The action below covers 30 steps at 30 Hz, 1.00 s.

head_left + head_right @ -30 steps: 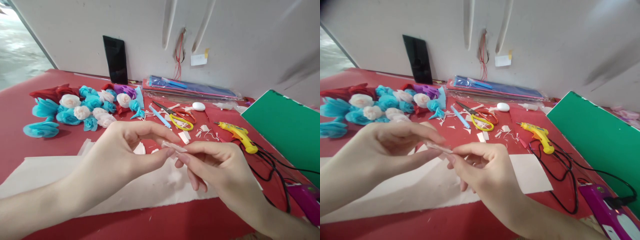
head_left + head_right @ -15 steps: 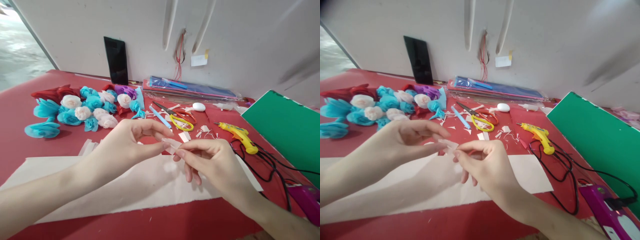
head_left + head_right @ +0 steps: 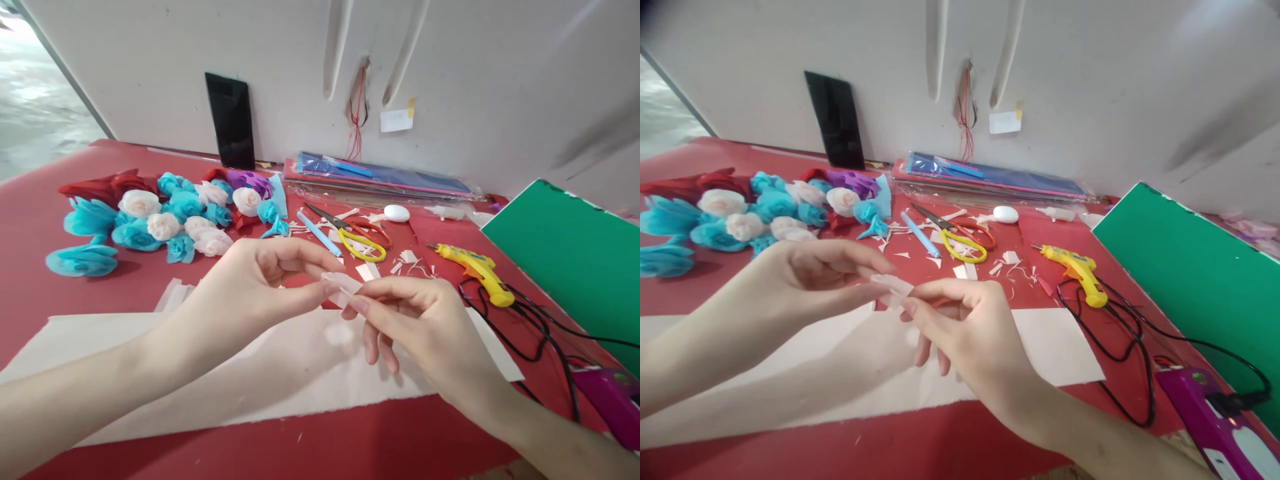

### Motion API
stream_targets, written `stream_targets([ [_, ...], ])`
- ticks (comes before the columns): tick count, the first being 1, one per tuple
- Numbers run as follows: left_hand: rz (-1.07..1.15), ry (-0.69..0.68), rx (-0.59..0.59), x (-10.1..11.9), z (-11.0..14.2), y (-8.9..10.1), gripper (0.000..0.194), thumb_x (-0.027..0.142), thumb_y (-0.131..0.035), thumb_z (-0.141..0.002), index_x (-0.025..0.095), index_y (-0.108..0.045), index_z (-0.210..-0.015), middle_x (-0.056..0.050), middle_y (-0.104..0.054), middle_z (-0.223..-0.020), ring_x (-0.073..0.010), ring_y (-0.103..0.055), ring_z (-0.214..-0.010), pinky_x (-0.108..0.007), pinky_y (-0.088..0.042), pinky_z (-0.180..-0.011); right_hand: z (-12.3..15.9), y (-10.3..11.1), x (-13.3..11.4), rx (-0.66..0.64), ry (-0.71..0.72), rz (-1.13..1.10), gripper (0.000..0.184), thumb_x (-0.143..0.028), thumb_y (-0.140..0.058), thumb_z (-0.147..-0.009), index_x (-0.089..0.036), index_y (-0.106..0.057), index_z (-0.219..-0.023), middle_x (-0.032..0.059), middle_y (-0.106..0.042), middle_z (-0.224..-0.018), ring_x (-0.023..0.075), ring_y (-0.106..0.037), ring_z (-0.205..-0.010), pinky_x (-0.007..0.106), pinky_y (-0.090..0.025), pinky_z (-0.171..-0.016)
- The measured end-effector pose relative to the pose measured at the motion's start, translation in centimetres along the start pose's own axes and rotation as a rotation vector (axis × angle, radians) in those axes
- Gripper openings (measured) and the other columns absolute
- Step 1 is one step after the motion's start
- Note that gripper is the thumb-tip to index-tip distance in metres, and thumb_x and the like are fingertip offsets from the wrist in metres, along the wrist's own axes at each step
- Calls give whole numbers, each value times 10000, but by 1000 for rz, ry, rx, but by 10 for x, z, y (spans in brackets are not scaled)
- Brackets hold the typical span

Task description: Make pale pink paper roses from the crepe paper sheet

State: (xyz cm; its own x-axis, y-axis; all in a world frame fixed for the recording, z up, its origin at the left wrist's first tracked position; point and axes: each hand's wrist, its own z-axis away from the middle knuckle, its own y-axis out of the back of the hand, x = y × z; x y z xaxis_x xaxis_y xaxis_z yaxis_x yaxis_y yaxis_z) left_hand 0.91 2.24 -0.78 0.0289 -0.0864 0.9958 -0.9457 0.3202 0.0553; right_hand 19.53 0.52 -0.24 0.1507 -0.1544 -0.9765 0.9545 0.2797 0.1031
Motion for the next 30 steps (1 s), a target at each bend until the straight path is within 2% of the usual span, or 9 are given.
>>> stream_targets([
  [4, -20, 6, -1, 1, 0, 0, 60, 188, -691, -790, 243, -700, -813, 67, -757, -719, -104, -703, -675, -104, -530, -595, -1, 0, -1, -11, 0, -34, 98, -251, -721, -768, -172, -732, -712, -42, -623, -496, 50, -515, -352, 129, -358, -311],
  [9, -113, -19, 1, 0, 1, 2, 41, 239, -681, -793, 254, -703, -825, 63, -747, -726, -126, -697, -667, -146, -528, -587, 0, 2, 3, -46, -21, 47, 176, -287, -652, -827, -178, -731, -714, -30, -609, -444, 61, -468, -324, 166, -359, -319],
  [15, -127, -11, 44, 0, -1, 4, 62, 262, -703, -780, 210, -680, -805, 35, -711, -740, -134, -677, -654, -179, -526, -586, -1, 4, 2, -12, -50, 98, 183, -288, -639, -811, -170, -723, -697, -17, -611, -431, 76, -473, -329, 185, -369, -321],
  [18, -166, -35, 79, 2, -3, 7, 76, 277, -633, -851, 212, -669, -871, 41, -701, -801, -110, -650, -671, -170, -499, -578, -2, 5, 1, -18, -37, 61, 174, -263, -647, -801, -165, -719, -677, -25, -599, -425, 68, -481, -333, 173, -385, -338],
  [21, -269, -97, 100, 2, -6, 14, 119, 275, -598, -880, 209, -696, -883, 33, -709, -856, -113, -620, -764, -174, -469, -656, -2, 5, 1, -69, -17, -50, 176, -252, -653, -804, -150, -728, -681, -25, -601, -446, 58, -494, -337, 152, -383, -334],
  [23, -329, -131, 44, 1, -8, 18, 110, 236, -620, -850, 203, -723, -831, 28, -715, -842, -119, -609, -761, -183, -457, -676, -2, 5, 1, -109, -27, -130, 176, -243, -663, -803, -144, -733, -674, -25, -603, -462, 57, -511, -349, 139, -382, -328],
  [27, -354, -180, -151, -1, -10, 20, 135, 138, -633, -794, 208, -744, -762, 25, -716, -772, -130, -618, -722, -194, -467, -655, -1, 2, 2, -191, -107, -210, 182, -214, -653, -818, -143, -738, -673, -28, -598, -429, 41, -480, -333, 118, -380, -334],
  [30, -335, -214, -225, -2, -9, 19, 154, 113, -640, -797, 202, -745, -727, 19, -707, -743, -127, -609, -743, -187, -466, -662, -1, 1, 1, -210, -139, -232, 194, -206, -650, -823, -142, -737, -662, -24, -606, -425, 36, -465, -325, 112, -371, -334],
])
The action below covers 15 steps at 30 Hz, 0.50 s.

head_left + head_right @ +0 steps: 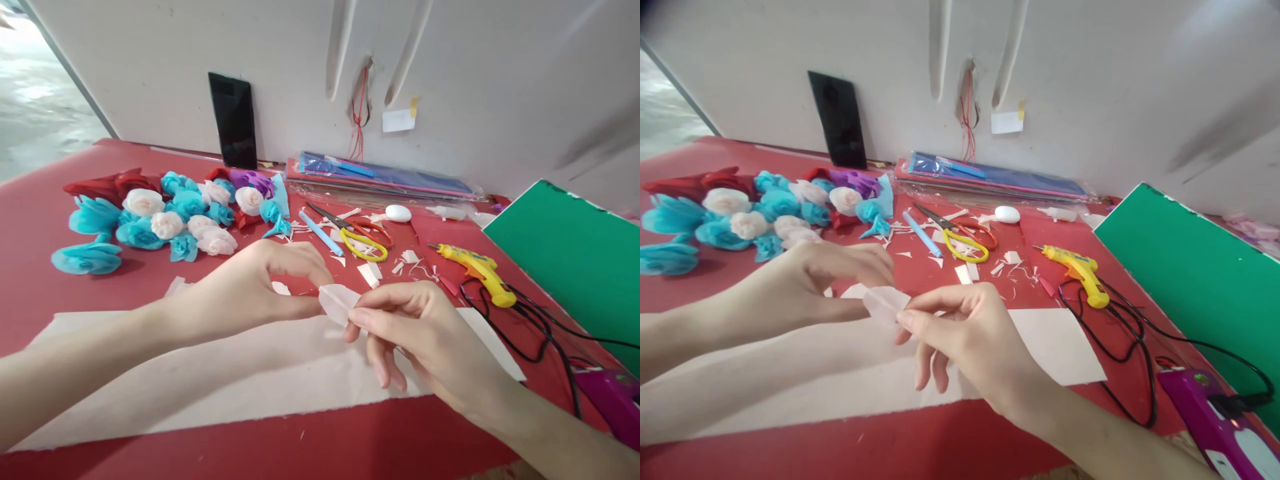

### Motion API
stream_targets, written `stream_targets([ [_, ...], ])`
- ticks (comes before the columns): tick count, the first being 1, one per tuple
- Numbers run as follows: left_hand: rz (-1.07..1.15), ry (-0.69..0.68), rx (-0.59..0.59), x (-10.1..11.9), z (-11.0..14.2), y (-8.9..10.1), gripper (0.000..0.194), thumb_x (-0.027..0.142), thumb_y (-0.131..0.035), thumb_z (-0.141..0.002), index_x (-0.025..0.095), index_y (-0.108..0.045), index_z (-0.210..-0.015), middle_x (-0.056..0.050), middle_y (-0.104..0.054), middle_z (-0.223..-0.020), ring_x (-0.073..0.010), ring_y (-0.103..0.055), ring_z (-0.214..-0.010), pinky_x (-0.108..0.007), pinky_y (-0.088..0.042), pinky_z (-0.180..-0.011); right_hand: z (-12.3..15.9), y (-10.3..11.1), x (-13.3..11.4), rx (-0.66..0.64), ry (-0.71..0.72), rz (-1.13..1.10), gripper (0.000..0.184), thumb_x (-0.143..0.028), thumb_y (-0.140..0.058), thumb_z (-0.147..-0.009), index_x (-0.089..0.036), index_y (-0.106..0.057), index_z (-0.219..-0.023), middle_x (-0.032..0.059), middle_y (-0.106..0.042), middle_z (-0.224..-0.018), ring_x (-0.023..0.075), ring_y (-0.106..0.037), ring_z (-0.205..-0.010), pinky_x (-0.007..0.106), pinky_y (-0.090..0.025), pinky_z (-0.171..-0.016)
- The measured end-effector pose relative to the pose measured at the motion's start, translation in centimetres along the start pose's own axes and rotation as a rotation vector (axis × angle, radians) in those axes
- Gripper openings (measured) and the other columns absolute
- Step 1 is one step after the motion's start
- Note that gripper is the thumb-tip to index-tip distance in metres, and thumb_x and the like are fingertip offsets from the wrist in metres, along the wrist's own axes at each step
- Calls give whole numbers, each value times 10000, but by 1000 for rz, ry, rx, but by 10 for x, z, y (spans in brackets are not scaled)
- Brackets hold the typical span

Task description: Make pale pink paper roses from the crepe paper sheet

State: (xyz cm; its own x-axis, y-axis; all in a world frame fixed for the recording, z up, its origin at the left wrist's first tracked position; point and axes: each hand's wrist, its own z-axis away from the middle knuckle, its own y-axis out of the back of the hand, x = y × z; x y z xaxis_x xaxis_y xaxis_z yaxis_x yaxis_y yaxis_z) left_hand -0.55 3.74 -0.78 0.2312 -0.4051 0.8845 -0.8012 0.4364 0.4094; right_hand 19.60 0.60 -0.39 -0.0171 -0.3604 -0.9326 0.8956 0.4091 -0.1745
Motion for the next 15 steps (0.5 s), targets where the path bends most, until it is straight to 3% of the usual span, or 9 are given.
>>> stream_targets([
  [15, 94, 20, 48, 1, 3, -8, 111, 151, -662, -800, 208, -748, -759, 8, -702, -742, -161, -612, -764, -273, -475, -724, 4, 0, 3, -19, 37, -35, 184, -220, -653, -832, -161, -757, -692, -27, -613, -489, 38, -510, -357, 105, -368, -332],
])
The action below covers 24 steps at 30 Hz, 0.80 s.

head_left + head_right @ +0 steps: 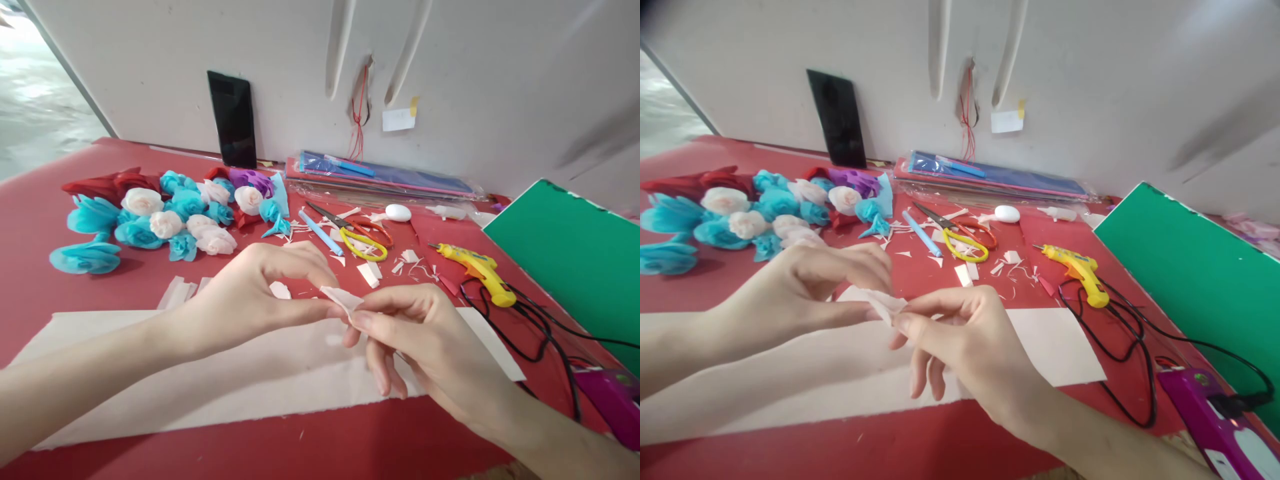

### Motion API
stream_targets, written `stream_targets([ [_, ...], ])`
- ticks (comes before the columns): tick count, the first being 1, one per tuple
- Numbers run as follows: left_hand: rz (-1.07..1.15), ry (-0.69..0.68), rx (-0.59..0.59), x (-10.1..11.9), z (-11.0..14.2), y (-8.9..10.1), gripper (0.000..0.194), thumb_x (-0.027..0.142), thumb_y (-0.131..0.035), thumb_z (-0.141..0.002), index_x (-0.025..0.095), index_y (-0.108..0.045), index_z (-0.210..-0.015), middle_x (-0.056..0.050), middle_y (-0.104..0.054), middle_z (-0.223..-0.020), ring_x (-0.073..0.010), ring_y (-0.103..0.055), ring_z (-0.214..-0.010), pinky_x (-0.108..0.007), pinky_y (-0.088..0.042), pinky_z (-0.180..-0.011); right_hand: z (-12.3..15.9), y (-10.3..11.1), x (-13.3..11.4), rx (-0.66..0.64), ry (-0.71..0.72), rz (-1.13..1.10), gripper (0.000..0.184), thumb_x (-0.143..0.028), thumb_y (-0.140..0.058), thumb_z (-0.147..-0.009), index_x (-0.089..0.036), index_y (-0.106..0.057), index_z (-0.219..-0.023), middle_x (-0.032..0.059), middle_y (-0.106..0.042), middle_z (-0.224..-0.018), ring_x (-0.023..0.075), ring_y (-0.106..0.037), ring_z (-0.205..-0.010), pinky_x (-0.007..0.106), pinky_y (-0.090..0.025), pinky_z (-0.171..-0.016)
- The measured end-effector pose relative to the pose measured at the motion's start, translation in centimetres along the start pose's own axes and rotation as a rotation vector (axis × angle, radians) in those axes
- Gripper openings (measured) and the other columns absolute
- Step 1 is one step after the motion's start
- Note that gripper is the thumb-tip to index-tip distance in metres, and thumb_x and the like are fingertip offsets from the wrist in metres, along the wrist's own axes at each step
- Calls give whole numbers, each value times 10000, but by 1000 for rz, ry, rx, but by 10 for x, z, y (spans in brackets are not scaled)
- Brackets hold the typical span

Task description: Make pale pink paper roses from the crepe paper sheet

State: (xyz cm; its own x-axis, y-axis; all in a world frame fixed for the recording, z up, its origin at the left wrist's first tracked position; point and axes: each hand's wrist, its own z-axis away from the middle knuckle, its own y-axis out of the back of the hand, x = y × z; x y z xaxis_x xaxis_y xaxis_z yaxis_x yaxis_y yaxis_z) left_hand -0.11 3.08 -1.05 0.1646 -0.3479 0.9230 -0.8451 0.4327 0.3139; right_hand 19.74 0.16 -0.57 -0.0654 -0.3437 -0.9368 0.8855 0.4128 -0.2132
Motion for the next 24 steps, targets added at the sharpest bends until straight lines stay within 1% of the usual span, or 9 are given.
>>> stream_targets([
  [3, 17, 13, -6, -2, 0, -2, 75, 167, -667, -790, 203, -726, -762, 7, -703, -753, -171, -617, -777, -294, -472, -751, 1, -1, 1, 15, 10, 12, 148, -253, -680, -830, -173, -762, -736, -11, -675, -632, 29, -537, -380, 109, -383, -338],
  [4, 22, 21, -8, -2, 0, -3, 68, 173, -661, -790, 200, -711, -753, 9, -698, -750, -171, -616, -770, -297, -470, -743, 2, -2, 0, 40, 18, 42, 143, -253, -677, -834, -177, -761, -747, -18, -669, -616, 25, -529, -378, 111, -396, -352],
  [6, 36, 34, -10, -2, 1, -3, 76, 179, -641, -793, 198, -669, -725, 18, -680, -742, -167, -613, -762, -290, -466, -726, 2, -5, 0, 96, 43, 115, 136, -235, -672, -837, -176, -747, -740, -45, -615, -503, 27, -506, -370, 113, -420, -382],
  [9, 56, 51, 0, -1, 3, -5, 120, 179, -600, -804, 200, -611, -686, 33, -643, -725, -148, -594, -745, -260, -455, -691, 2, -9, -2, 157, 44, 186, 41, -161, -725, -766, -177, -722, -728, -66, -568, -433, 35, -495, -377, 104, -430, -393],
  [11, 64, 59, 15, 0, 4, -6, 128, 166, -584, -804, 203, -597, -682, 42, -618, -720, -136, -580, -746, -243, -446, -684, 2, -11, -2, 183, 37, 203, 100, -109, -770, -692, -182, -725, -744, -70, -574, -445, 37, -488, -380, 99, -425, -381],
  [13, 67, 67, 32, 0, 4, -8, 119, 164, -580, -804, 202, -601, -693, 50, -604, -730, -122, -571, -751, -226, -439, -688, 3, -11, -1, 208, 70, 213, 153, -73, -780, -658, -188, -731, -746, -74, -572, -454, 39, -483, -389, 97, -424, -380],
  [18, 85, 85, 54, -1, 3, -12, 118, 207, -603, -799, 192, -604, -682, 77, -574, -699, -74, -542, -684, -168, -420, -636, 2, -8, 3, 245, 245, 272, 196, -33, -759, -666, -214, -735, -735, -83, -588, -501, 29, -505, -417, 68, -417, -385],
  [21, 100, 92, 47, 1, 3, -13, 141, 216, -601, -818, 189, -594, -679, 84, -580, -679, -64, -534, -644, -158, -412, -589, 2, -7, 5, 241, 271, 253, 166, -56, -740, -701, -218, -733, -732, -88, -590, -501, 14, -516, -407, 41, -429, -395],
  [24, 91, 118, 49, 2, 4, -15, 140, 225, -606, -832, 188, -610, -697, 78, -607, -683, -72, -553, -654, -163, -418, -594, 1, -6, 4, 227, 256, 240, 115, -108, -718, -743, -219, -744, -724, -72, -631, -542, 7, -519, -403, 39, -449, -403],
])
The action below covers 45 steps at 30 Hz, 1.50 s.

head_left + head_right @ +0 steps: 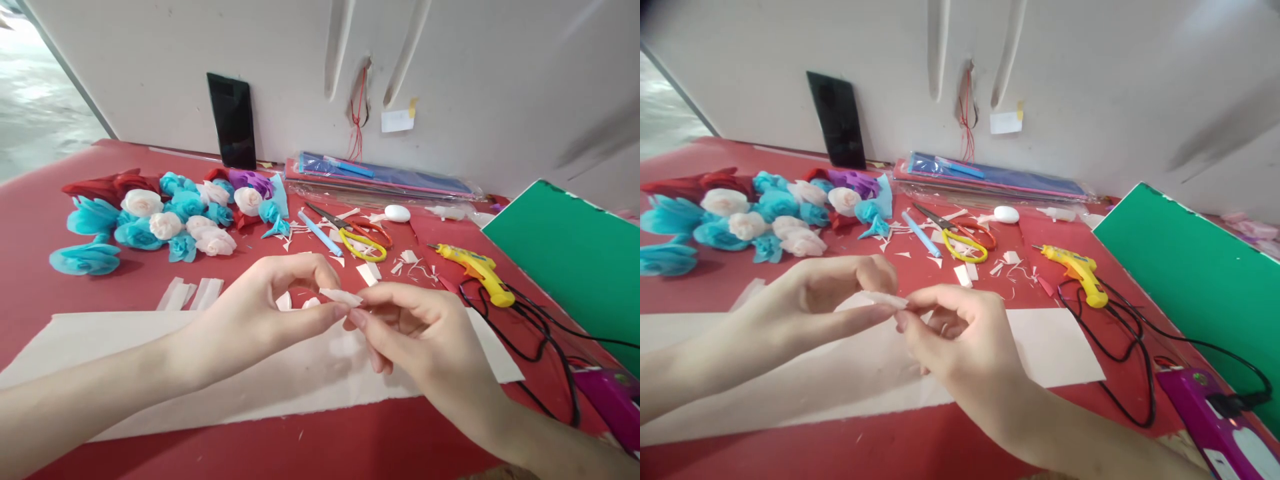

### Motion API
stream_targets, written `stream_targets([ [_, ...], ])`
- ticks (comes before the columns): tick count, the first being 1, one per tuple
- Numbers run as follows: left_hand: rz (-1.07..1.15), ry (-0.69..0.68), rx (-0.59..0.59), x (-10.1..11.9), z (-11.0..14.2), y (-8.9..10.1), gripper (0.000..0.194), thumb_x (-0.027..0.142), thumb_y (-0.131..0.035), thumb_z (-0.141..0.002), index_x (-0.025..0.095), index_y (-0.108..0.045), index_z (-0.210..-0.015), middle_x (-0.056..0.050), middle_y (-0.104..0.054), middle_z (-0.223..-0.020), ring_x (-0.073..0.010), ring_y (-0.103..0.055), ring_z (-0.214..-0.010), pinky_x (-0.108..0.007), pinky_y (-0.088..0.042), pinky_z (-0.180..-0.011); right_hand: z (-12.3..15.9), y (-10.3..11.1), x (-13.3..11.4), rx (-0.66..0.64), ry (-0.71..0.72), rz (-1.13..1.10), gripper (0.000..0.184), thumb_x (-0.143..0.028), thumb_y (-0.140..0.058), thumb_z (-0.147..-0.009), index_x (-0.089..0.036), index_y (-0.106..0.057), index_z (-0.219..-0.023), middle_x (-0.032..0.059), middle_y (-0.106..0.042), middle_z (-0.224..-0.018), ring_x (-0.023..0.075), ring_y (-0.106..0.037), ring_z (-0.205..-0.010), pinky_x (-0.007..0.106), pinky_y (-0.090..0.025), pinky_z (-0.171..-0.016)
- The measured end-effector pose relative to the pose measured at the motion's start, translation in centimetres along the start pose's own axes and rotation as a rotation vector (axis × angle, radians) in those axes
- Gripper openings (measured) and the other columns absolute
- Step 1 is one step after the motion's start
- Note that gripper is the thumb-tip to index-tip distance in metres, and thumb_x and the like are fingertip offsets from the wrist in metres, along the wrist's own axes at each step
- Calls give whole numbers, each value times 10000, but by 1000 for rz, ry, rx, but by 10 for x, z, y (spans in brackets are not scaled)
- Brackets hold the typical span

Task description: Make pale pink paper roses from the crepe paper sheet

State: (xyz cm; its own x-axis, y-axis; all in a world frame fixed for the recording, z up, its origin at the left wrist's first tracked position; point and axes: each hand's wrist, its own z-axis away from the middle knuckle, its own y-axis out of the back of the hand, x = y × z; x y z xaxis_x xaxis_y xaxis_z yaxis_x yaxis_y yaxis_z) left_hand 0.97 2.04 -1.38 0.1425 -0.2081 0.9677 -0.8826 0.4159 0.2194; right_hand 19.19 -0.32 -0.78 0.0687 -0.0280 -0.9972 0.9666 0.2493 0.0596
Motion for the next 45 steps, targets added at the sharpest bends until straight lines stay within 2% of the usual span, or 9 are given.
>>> stream_targets([
  [6, -95, 63, 11, -1, 0, 1, 125, 313, -630, -827, 212, -651, -757, 53, -688, -766, -125, -633, -742, -207, -461, -658, -4, 4, -5, -38, -75, 31, 142, -104, -699, -740, -221, -781, -749, -45, -683, -625, -7, -501, -374, 60, -442, -392],
  [14, -158, 84, 28, 2, 0, 4, 155, 320, -622, -832, 260, -693, -709, 107, -711, -718, -72, -635, -693, -154, -434, -630, -4, 3, -2, -5, -36, 109, 59, -138, -700, -727, -175, -721, -686, -31, -639, -554, 23, -500, -390, 86, -419, -379],
  [18, -159, 92, 83, 3, 2, 2, 145, 287, -636, -810, 261, -694, -679, 117, -694, -664, -51, -605, -615, -137, -405, -545, -3, 1, 1, 32, -38, 100, 121, -84, -737, -673, -193, -721, -721, -69, -568, -451, 34, -488, -374, 86, -408, -374],
  [21, -171, 77, 79, 5, 2, 1, 162, 261, -617, -817, 248, -674, -665, 116, -665, -616, -48, -582, -574, -141, -392, -513, -3, 1, 0, 29, -55, 75, 125, -84, -755, -666, -197, -724, -712, -53, -637, -534, 29, -492, -381, 95, -416, -375],
  [24, -179, 30, 57, 5, 2, 0, 135, 242, -600, -841, 235, -668, -725, 99, -698, -682, -68, -634, -660, -149, -440, -581, -3, 4, -3, -24, -102, 52, 76, -125, -747, -710, -190, -723, -680, -48, -654, -575, 16, -490, -380, 101, -415, -388],
  [29, -111, -157, 57, -2, 3, -1, 111, 148, -586, -852, 235, -653, -861, 90, -703, -815, -65, -659, -761, -121, -508, -695, -9, 7, -3, -109, -203, -38, 112, -242, -714, -782, -172, -726, -695, -36, -646, -565, 6, -485, -358, 114, -399, -390],
  [36, -348, -418, 16, -4, -1, 8, 130, 85, -601, -845, 196, -665, -823, 45, -687, -801, -64, -634, -760, -118, -492, -686, -14, 11, 0, -209, -338, -266, 110, -220, -713, -764, -155, -729, -676, -20, -686, -618, -3, -477, -313, 116, -341, -339],
  [40, -402, -481, -1, -2, 0, 10, 146, 61, -605, -850, 188, -675, -839, 28, -680, -833, -67, -622, -788, -130, -482, -708, -14, 12, -2, -238, -377, -293, 111, -205, -711, -750, -162, -714, -649, -21, -686, -606, 4, -473, -314, 125, -343, -343],
  [45, -456, -467, -12, -1, 3, 12, 162, 82, -575, -880, 202, -676, -843, 7, -678, -848, -93, -629, -797, -159, -481, -694, -13, 12, -2, -257, -367, -285, 136, -196, -696, -765, -153, -691, -637, -13, -685, -622, 10, -480, -324, 134, -362, -350],
])
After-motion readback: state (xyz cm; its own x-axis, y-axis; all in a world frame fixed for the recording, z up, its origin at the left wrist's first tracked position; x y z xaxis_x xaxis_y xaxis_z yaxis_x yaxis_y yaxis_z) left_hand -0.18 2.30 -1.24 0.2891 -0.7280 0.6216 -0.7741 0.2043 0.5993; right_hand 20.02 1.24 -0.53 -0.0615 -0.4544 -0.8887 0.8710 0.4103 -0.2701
